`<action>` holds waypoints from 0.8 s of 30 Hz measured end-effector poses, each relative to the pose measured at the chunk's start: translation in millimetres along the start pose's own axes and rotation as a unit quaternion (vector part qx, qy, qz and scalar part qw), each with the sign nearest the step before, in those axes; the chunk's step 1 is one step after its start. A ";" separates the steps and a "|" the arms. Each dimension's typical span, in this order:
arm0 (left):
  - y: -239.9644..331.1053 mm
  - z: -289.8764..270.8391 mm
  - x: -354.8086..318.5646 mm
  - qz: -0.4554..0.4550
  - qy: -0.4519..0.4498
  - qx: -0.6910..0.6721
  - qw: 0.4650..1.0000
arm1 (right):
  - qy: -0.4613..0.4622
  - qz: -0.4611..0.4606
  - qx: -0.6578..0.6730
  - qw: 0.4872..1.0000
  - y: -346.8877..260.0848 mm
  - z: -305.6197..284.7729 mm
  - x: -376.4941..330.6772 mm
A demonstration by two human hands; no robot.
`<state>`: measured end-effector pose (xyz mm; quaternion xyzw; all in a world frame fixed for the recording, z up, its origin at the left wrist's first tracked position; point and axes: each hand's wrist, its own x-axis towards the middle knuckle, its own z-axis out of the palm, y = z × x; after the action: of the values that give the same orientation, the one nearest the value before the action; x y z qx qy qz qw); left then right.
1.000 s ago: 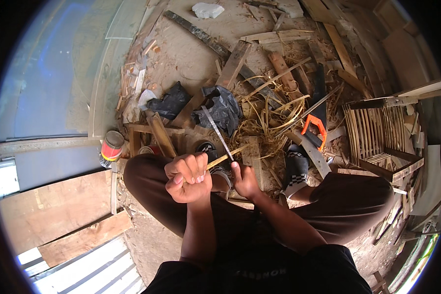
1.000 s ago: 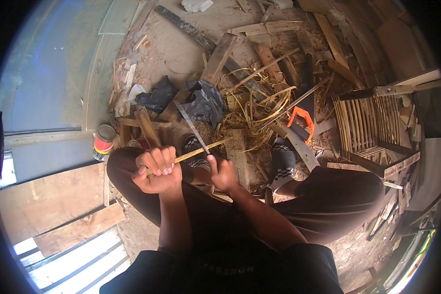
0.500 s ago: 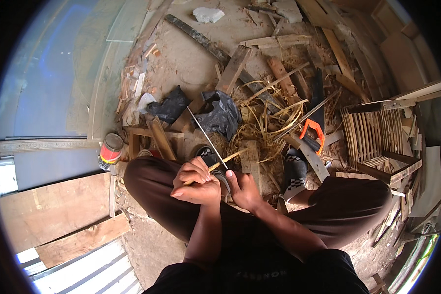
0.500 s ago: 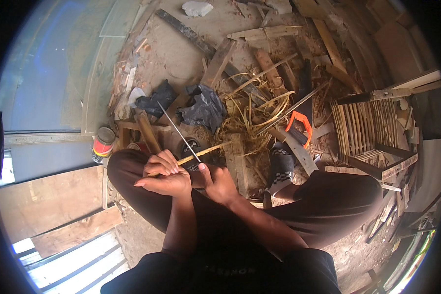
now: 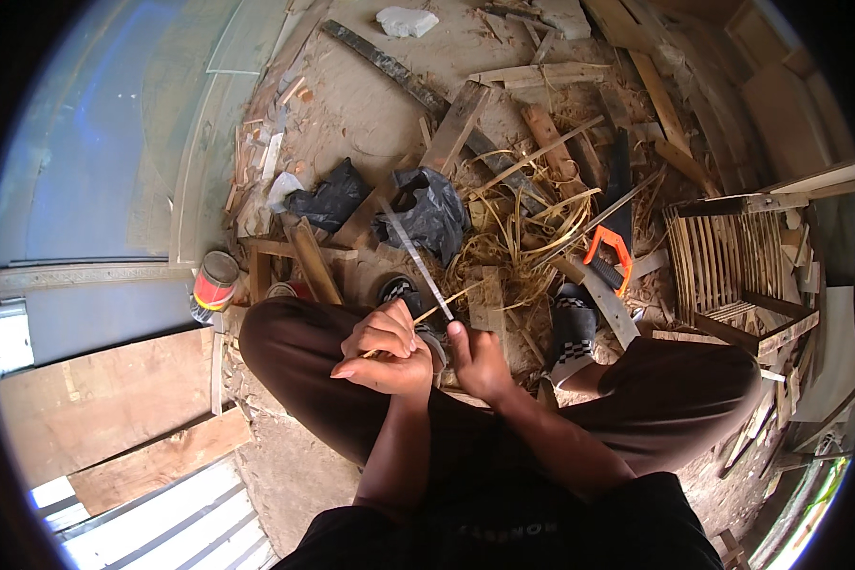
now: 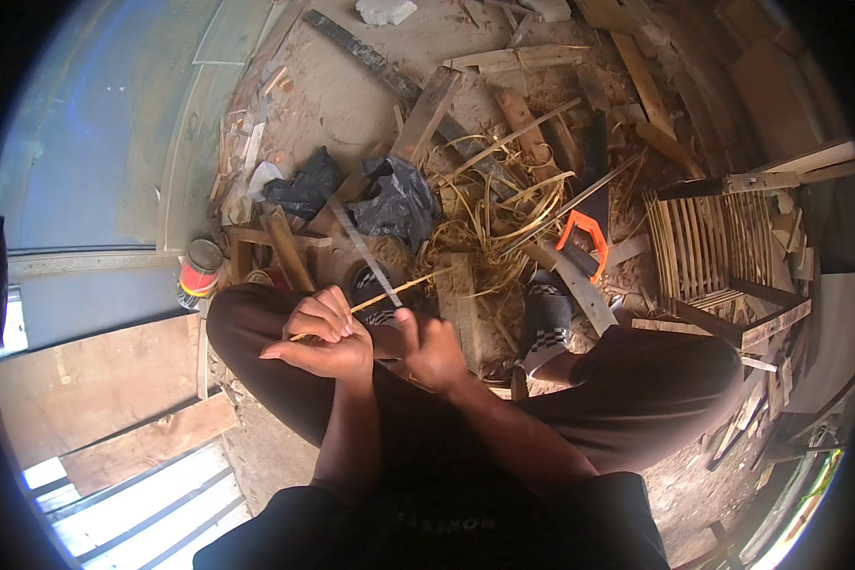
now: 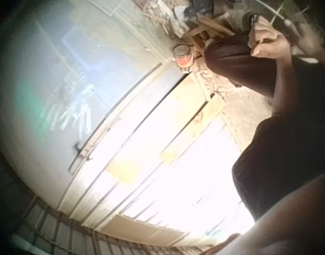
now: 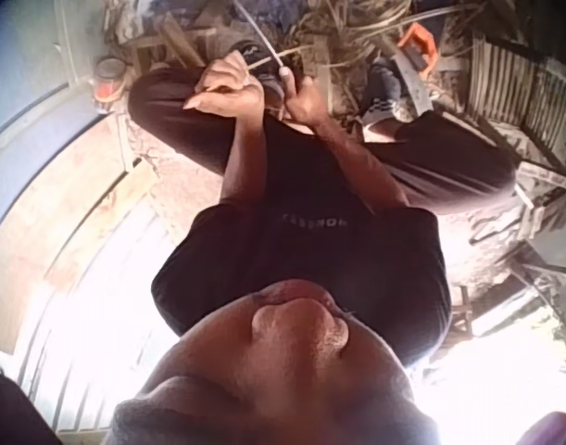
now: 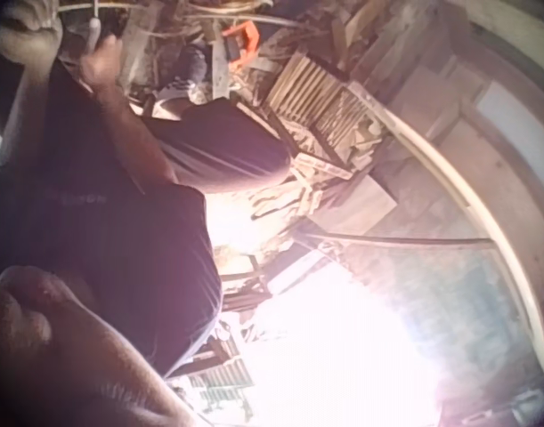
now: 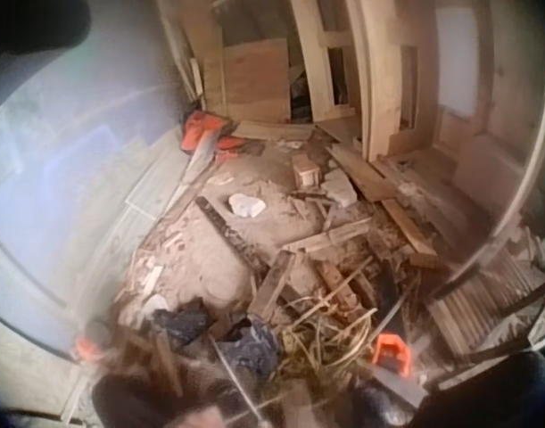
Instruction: The person sits on the floor and uses a knife to shave the surface of a thin bamboo stick. They repeatedly rotate the stick and scrape along its length to remove the outer layer, producing thin shavings that fall onto the floor.
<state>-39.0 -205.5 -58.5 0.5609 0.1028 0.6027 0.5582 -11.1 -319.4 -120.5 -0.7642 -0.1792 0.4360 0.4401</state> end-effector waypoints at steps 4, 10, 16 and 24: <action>0.0 2.7 2.3 -0.017 -0.018 -0.009 1.000 | 0.056 0.118 -0.040 0.991 36.3 -4.7 27.8; -1.1 3.0 5.6 -0.026 -0.031 -0.029 0.999 | -0.011 -0.061 0.043 0.997 -10.6 -5.3 -0.2; -3.7 -9.2 11.7 -0.057 -0.022 -0.063 0.996 | -0.004 0.076 -0.022 0.997 45.5 -5.2 36.7; 2.1 -1.5 10.5 -0.085 -0.058 -0.085 0.991 | 0.043 -0.049 -0.038 0.997 34.6 13.8 11.9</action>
<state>-38.7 -197.2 -51.5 0.5347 0.0663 0.5264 0.6578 -19.6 -323.4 -158.5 -0.7887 -0.2137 0.3738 0.4388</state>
